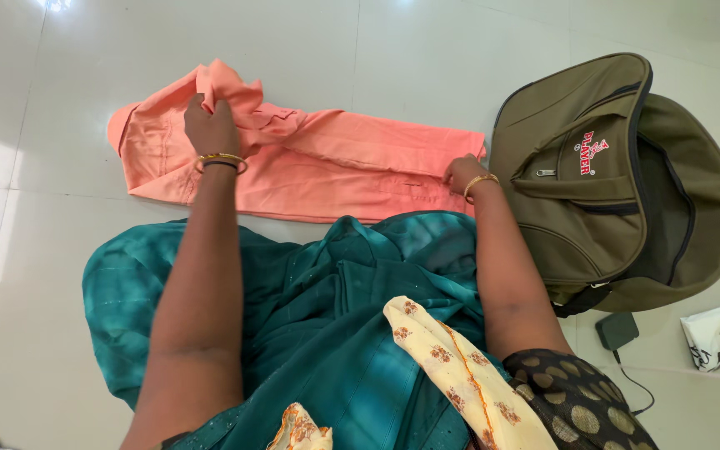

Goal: The person folds a peach-colored long-sleeved shirt on the floor. They smooth the fabric, fold the sleeves inward, fold the shirt in half lengthwise, and then fold it into a compact rectangle.

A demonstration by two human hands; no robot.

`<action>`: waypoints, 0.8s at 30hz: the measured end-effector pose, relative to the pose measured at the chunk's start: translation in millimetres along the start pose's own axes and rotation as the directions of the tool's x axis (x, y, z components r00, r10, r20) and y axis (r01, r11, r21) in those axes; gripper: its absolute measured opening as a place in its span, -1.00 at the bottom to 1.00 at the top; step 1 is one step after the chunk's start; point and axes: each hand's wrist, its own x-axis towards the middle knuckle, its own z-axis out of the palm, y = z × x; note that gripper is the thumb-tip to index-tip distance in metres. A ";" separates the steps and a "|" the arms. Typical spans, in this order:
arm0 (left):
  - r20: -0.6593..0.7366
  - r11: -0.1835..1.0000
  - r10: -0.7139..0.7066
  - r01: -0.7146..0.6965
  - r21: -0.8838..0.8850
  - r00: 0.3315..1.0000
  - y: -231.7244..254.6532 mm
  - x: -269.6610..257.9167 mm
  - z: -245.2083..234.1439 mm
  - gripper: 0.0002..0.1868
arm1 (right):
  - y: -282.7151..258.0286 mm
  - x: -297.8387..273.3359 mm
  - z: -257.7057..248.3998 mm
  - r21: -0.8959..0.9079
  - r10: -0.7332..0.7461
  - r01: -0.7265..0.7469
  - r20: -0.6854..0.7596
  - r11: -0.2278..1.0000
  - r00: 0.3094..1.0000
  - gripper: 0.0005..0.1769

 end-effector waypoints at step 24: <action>0.313 0.512 0.167 -0.354 0.783 0.935 -26.1 0.2 52.4 -0.78 | -122.7 36.0 -28.3 0.234 -0.015 0.001 0.057 0.972 0.998 -0.10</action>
